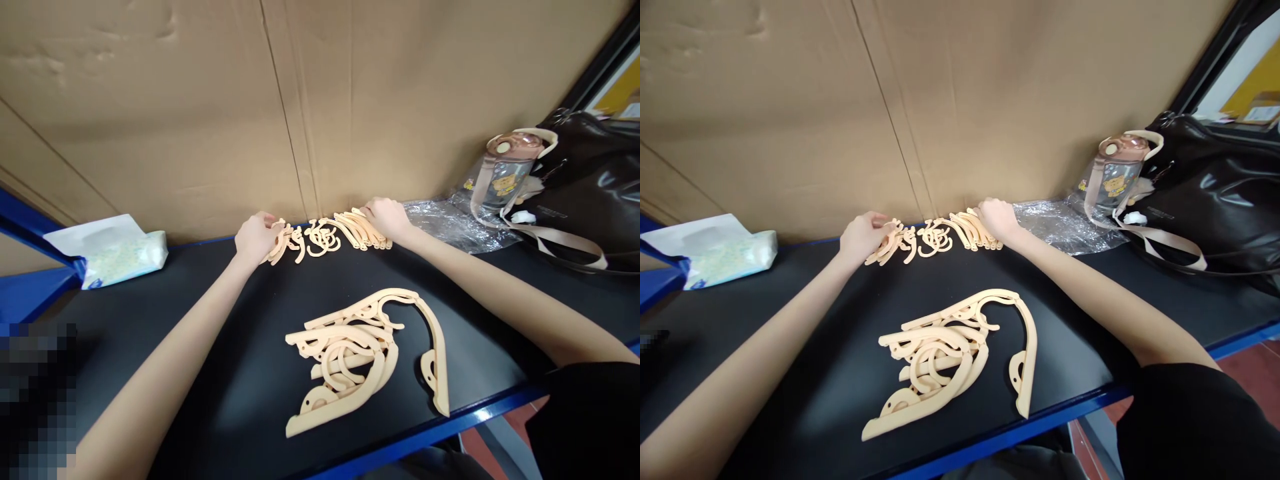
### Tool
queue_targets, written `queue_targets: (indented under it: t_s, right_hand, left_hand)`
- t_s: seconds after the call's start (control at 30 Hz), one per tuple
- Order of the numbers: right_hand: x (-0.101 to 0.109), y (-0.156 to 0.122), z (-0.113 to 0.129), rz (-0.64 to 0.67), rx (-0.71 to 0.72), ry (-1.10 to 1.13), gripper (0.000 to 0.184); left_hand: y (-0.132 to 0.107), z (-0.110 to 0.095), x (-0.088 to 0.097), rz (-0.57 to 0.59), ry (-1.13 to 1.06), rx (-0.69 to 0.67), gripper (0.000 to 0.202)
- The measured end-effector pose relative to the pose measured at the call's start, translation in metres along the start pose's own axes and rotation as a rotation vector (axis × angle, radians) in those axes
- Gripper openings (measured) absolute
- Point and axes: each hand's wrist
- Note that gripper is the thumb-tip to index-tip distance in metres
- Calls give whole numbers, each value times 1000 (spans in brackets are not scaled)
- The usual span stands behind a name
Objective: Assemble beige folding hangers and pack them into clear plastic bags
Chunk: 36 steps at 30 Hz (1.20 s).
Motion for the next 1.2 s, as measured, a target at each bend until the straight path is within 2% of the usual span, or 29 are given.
queue_targets:
  t_s: [0.1, 0.17, 0.23, 0.3, 0.33, 0.43, 0.53, 0.63, 0.7, 0.8, 0.9, 1.0, 1.07, 1.13, 1.2]
  right_hand:
    - [12, -7, 13, 2, 105, -15, 38]
    - [26, -20, 25, 68, 229, 26, 37]
    - [39, -41, 37, 219, 419, 110, 29]
    - [47, -66, 47, 445, 673, 252, 31]
    - [49, -77, 50, 508, 711, 298, 34]
    - [47, -99, 53, 570, 697, 335, 34]
    - [41, -101, 51, 525, 657, 339, 33]
    - [41, -94, 50, 413, 558, 385, 30]
    - [44, -91, 50, 323, 438, 514, 26]
    - [50, -89, 50, 196, 243, 795, 26]
    - [54, -89, 47, 147, 64, 990, 32]
    - [59, -88, 41, 112, 24, 1042, 32]
    - [64, -86, 35, 83, 118, 889, 30]
    - [70, -86, 31, 39, 257, 547, 25]
    - [74, -87, 30, 9, 404, 131, 20]
  left_hand:
    - [-13, -5, 1, -102, 167, -106, 19]
    - [-28, -12, 4, -56, 239, -181, 23]
    - [-46, -15, 8, 69, 280, -248, 22]
    - [-63, -14, 11, 241, 292, -289, 23]
    - [-72, -12, 13, 340, 284, -298, 26]
    - [-92, -8, 12, 618, 218, -286, 36]
    - [-104, -10, 0, 735, 37, -215, 33]
    - [-107, -17, -18, 768, -297, -91, 27]
    - [-105, -21, -29, 762, -464, -22, 24]
    - [-102, -27, -37, 764, -639, 47, 21]
    - [-104, -38, -41, 815, -759, 67, 19]
    - [-108, -49, -46, 832, -811, 45, 18]
    - [-109, -55, -50, 787, -811, 27, 14]
    - [-108, -59, -52, 711, -780, 12, 13]
    - [-105, -62, -51, 637, -730, -4, 20]
Point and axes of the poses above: each hand's wrist, its own y-axis towards the middle knuckle, its own x-axis out of the back of the hand, z = x × y, and after that the axes turned 7 degrees about x, right-handed
